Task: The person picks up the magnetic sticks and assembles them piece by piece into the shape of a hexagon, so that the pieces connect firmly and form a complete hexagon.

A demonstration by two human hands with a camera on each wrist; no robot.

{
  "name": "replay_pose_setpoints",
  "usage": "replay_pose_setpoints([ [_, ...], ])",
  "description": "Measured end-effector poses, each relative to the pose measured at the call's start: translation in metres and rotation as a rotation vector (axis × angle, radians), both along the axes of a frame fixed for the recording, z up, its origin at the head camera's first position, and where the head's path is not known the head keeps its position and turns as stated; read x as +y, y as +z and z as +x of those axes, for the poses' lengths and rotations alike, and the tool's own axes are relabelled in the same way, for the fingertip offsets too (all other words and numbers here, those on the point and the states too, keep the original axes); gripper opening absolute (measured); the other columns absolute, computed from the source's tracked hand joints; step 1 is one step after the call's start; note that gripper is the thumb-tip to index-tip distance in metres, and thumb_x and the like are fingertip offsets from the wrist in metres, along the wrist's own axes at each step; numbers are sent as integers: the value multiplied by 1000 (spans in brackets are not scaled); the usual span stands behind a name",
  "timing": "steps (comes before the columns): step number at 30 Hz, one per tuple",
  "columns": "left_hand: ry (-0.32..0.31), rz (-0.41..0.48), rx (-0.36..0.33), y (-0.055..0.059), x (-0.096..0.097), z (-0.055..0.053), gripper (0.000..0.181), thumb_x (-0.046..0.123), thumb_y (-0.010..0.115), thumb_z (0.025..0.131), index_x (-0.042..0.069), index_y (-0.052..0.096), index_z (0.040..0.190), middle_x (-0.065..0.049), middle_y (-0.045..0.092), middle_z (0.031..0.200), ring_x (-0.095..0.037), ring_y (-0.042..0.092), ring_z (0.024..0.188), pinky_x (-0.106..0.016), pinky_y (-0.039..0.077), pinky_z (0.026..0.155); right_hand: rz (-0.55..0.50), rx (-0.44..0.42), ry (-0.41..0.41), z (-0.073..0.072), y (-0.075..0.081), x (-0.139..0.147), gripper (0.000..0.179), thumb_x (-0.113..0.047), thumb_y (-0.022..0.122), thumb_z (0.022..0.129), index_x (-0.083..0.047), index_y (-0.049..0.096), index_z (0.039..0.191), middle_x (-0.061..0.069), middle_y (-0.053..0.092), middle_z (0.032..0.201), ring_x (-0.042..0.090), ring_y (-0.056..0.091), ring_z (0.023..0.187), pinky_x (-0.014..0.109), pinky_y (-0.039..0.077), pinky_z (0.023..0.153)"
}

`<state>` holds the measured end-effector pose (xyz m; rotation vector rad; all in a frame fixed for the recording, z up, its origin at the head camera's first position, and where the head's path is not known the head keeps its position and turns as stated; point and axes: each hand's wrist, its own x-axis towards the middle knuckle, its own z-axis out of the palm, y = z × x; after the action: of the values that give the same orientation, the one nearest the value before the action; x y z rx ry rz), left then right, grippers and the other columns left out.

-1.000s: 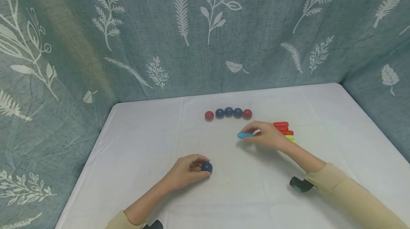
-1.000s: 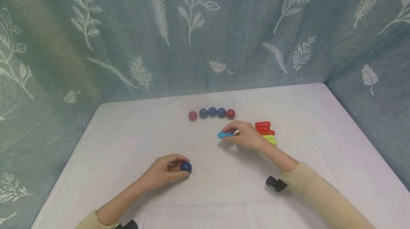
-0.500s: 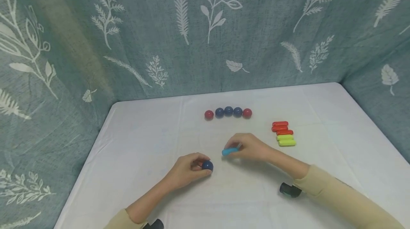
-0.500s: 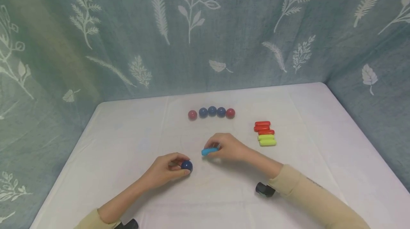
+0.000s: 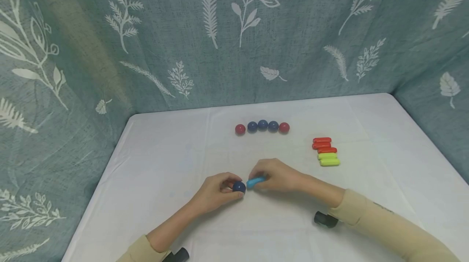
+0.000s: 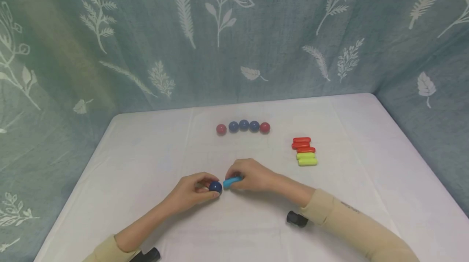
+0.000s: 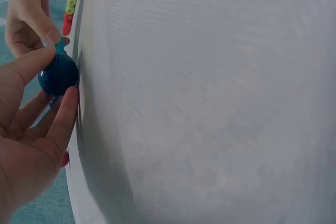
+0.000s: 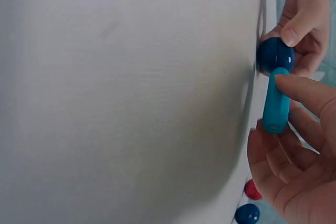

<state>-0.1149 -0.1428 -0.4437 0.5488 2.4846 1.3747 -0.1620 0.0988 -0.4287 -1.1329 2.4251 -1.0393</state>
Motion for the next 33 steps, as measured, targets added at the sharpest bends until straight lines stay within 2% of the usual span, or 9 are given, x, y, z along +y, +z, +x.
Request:
replay_pose_setpoints([
  [9,-13,15,-10,0,2,-1,36,19,79,82,4,66,112,0,67,96,-17,64,92,-23,53,78,7,27,2,1,2,-4,14,-13,77,84,-17,73,97,-12,64,91,6,56,82,26,49,76],
  [12,-10,-1,-4,-1,2,-1,35,21,79,83,5,66,112,1,67,95,-16,64,91,-24,53,77,16,-5,-18,0,3,-2,15,-17,75,85,-17,73,99,-12,64,93,6,57,85,26,50,76],
  [14,-5,-13,1,-2,2,0,35,22,79,83,6,67,112,2,67,95,-15,63,91,-24,52,77,14,-17,-65,-4,4,2,16,-19,74,87,-17,72,103,-12,65,97,8,59,89,27,50,78],
  [16,1,-27,8,-3,2,0,35,23,79,82,8,67,112,2,67,95,-15,63,90,-24,52,77,-6,-2,-145,-13,5,9,19,-20,72,88,-16,71,107,-9,66,100,11,60,93,29,51,80],
  [21,8,-36,18,-2,3,0,36,22,80,81,8,67,112,3,66,94,-13,63,88,-23,52,75,-81,95,-411,-47,7,31,25,-11,68,90,-6,68,114,10,65,110,25,60,99,39,52,84],
  [24,11,-41,15,-1,3,1,36,23,80,81,9,68,112,3,66,93,-13,62,86,-23,52,74,-79,109,-527,-63,9,45,29,-8,68,89,-1,65,118,16,61,113,30,59,102,43,50,88],
  [28,11,-45,6,-1,2,2,37,24,79,81,9,67,112,3,65,94,-13,62,86,-23,52,74,-48,110,-593,-77,7,56,36,-7,69,88,4,61,121,21,57,118,35,57,106,46,48,90],
  [33,7,-35,1,-1,2,2,37,23,79,82,8,67,113,2,65,94,-14,62,87,-23,52,74,-10,105,-617,-89,1,61,40,-10,71,87,5,59,122,25,54,124,38,56,107,48,47,90],
])
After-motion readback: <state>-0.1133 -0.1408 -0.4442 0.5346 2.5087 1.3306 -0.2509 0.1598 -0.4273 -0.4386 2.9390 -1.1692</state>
